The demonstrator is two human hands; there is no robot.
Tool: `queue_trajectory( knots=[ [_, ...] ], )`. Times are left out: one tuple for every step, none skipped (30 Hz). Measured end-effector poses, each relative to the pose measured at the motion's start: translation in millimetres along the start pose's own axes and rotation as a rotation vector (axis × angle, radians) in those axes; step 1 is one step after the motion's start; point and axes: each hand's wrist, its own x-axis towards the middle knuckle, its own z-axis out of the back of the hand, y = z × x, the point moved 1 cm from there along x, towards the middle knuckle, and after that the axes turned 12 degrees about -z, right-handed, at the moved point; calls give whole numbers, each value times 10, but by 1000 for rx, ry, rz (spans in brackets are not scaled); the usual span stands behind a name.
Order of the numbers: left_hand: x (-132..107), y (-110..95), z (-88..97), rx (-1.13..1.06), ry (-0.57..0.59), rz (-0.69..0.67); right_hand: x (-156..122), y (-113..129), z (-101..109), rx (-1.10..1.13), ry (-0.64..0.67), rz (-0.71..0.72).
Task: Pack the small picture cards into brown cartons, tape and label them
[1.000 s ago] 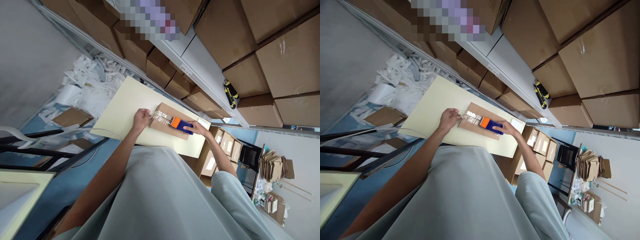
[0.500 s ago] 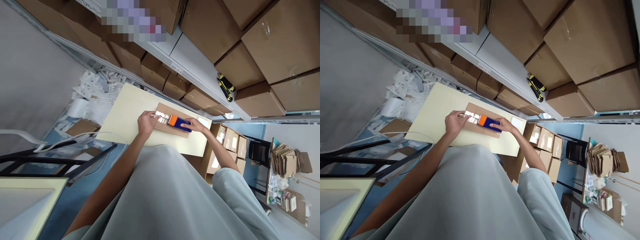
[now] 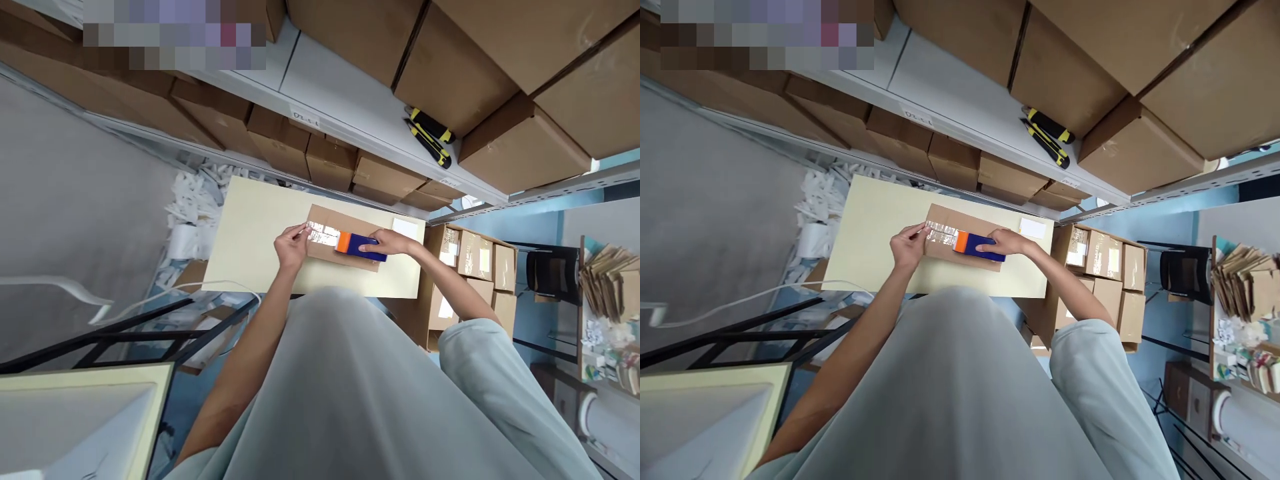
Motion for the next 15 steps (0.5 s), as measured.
queue_trajectory(
  knots=[
    [-11,-2,-16,15,6,-1,-111,-93,26,32,36,-29],
    [-19,-5,-26,30,16,2,-229,-191,53,70,69,-59],
    [-25,-8,-33,45,33,8,-352,-290,79,109,89,-88],
    [-30,-13,-40,61,55,17,-475,-389,104,139,92,-114],
    [-35,-20,-47,80,73,23,-597,-485,126,151,81,-139],
    [-41,-27,-55,102,84,23,-714,-577,146,147,62,-165],
    [-47,-34,-64,125,84,20,-826,-665,165,133,42,-191],
    [-54,-40,-76,147,77,15,-932,-749,182,119,31,-218],
    [-60,-44,-89,167,68,14,-1031,-826,199,114,28,-244],
    [-68,-47,-103,186,57,17,-1121,-898,216,122,32,-266],
    [-75,-48,-118,203,47,21,-1199,-962,232,137,42,-286],
    [-84,-48,-133,218,39,21,-1261,-1019,244,152,54,-301],
    [-93,-50,-146,233,32,15,-1302,-1068,251,164,65,-311],
    [-102,-53,-158,248,26,1,-1319,-1111,252,167,69,-317],
    [-111,-57,-168,262,24,-17,-1311,-1149,247,160,65,-322]
  ],
)
